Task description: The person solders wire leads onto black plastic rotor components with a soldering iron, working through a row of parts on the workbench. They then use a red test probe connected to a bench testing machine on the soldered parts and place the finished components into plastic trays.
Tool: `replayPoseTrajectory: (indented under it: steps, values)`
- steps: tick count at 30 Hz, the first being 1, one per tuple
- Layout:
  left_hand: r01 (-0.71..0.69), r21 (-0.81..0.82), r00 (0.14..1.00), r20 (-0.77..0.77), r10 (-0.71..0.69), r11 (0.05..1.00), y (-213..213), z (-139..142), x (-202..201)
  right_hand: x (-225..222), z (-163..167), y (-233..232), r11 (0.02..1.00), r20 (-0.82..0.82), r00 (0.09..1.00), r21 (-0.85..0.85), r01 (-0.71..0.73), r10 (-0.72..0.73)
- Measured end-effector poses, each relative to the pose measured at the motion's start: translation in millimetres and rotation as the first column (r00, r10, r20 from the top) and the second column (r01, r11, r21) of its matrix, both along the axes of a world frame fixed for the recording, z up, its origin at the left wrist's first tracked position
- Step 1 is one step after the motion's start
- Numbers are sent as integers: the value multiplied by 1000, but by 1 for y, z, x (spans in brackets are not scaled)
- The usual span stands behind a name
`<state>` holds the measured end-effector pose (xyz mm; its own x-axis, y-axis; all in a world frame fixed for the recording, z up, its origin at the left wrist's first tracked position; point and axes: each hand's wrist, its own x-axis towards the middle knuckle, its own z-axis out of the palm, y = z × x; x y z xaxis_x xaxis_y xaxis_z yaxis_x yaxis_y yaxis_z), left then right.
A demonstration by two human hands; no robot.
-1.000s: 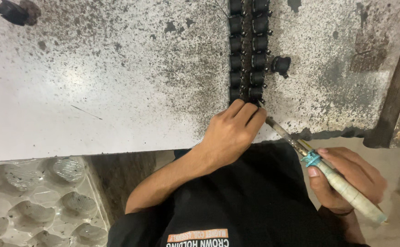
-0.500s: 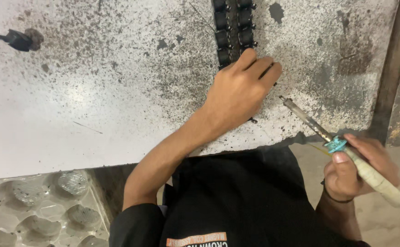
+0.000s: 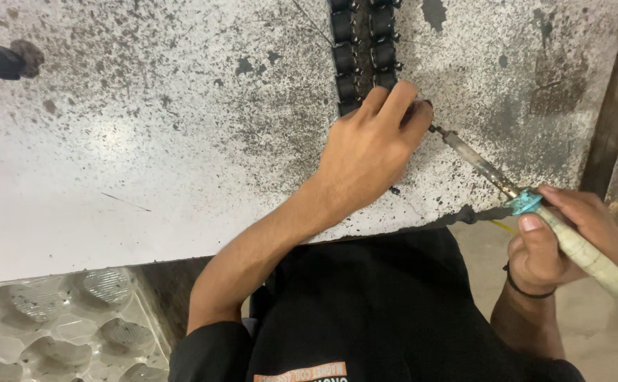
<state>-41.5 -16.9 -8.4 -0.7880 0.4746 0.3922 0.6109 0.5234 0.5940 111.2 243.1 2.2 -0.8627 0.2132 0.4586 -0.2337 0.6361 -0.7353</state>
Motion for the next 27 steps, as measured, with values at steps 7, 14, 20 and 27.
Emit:
replayPoseTrajectory:
  steps: [7, 14, 20, 27]
  values:
    - [-6, -29, 1000, -18, 5, 1000, -1, 3, 5, -9, 3, 4, 997, 3, 997, 37, -71, 71]
    - [24, -77, 1000, 3, -24, 997, 3, 2, 4, -11, 4, 1, 999, 38, 998, -5, -44, 45]
    - [43, -63, 999, 21, -42, 997, 8, 7, 5, -15, 21, -5, 998, 136, 989, 38, -57, 51]
    - [23, -68, 999, 31, -21, 997, 11, 12, 8, -21, 38, -15, 997, 166, 984, 45, -69, 60]
